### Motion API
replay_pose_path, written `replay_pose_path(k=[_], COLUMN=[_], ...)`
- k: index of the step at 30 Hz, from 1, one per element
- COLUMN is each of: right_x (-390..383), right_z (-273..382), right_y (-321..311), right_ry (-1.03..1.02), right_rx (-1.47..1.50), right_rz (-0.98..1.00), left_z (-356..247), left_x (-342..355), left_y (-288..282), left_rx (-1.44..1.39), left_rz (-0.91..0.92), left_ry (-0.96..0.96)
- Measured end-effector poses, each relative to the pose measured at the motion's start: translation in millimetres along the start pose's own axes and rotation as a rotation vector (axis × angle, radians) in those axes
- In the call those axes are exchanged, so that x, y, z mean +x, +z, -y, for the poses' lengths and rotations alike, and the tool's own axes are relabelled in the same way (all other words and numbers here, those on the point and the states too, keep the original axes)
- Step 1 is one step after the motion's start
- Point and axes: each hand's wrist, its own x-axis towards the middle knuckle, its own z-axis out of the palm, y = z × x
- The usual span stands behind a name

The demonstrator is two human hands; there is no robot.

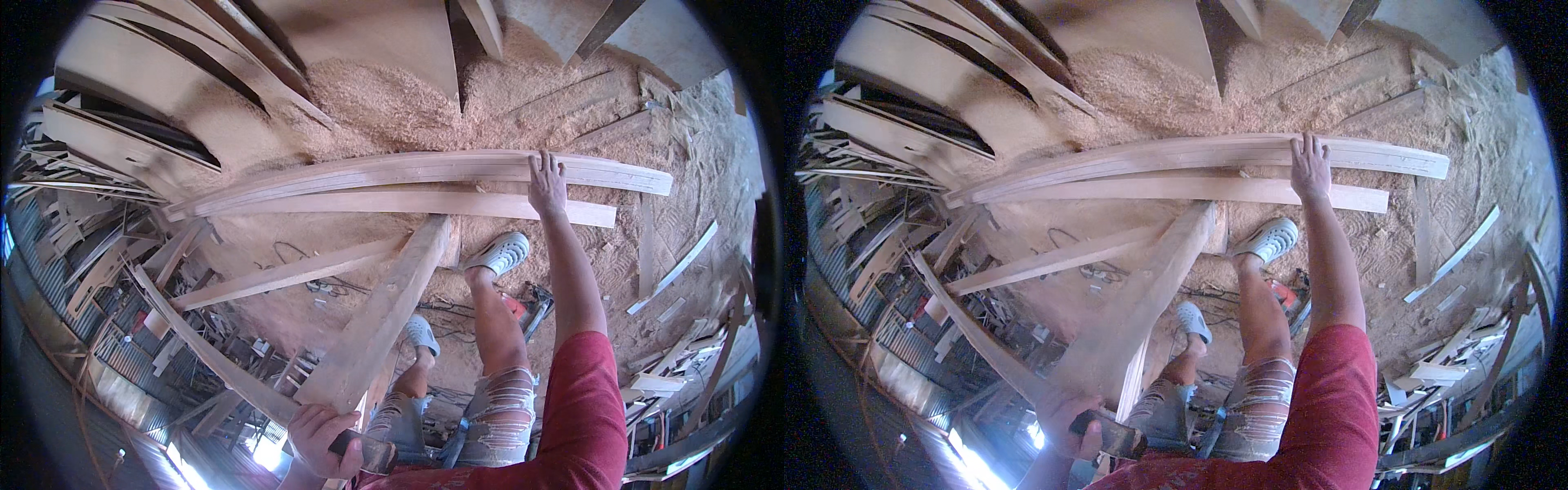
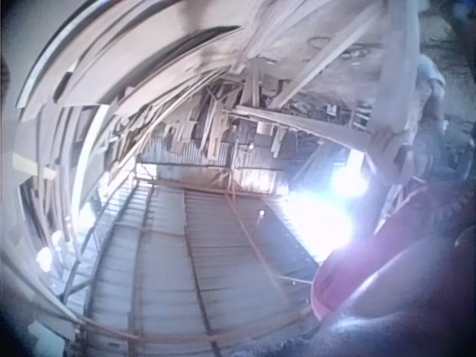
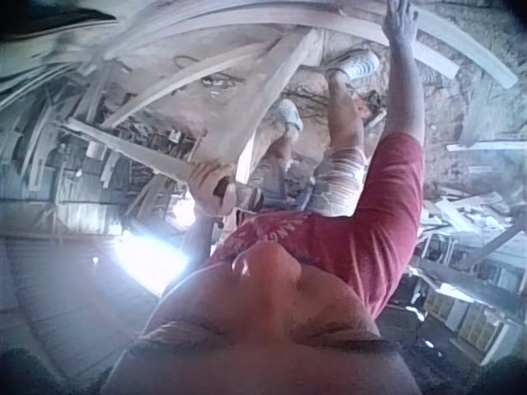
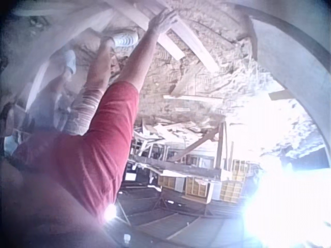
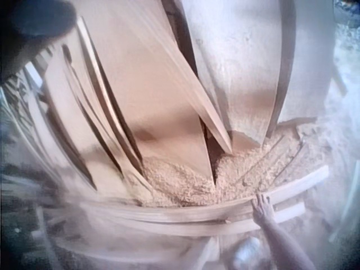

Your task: The person uses a circular saw to cut a long piece of wood, moving the tool along the length of the board while holding the wood steady with their other hand.

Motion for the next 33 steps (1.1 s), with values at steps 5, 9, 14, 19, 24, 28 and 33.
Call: replay_pose_path(k=[5,9,14,19,24,28,33], right_x=[19.4,32.7,10.5,-62.7,-149.8,-205.6,-262.6], right_z=[1.1,9.9,-10.0,-15.1,16.8,55.6,105.4], right_y=[38.8,44.6,-13.5,-145.2,-325.4,-465.7,-604.0], right_ry=[-0.014,0.035,-0.102,-0.204,-0.213,-0.21,-0.244], right_rx=[-0.082,-0.23,-0.052,0.209,0.332,0.325,0.2], right_rz=[-0.05,0.098,0.308,0.253,0.342,0.175,0.176], left_z=[0.9,-1.3,-5.4,-12.3,-13.0,-18.1,-4.9], left_x=[1.1,0.9,-0.6,-8.5,-20.0,-22.0,-27.3], left_y=[0.5,-3.5,-3.4,-6.9,-0.2,0.1,0.7], left_rx=[-0.03,-0.015,-0.046,-0.074,-0.15,-0.153,-0.147], left_rz=[0.032,0.032,-0.019,0.026,-0.014,-0.109,-0.121], left_ry=[-0.02,-0.004,-0.002,-0.055,-0.017,-0.013,-0.036])
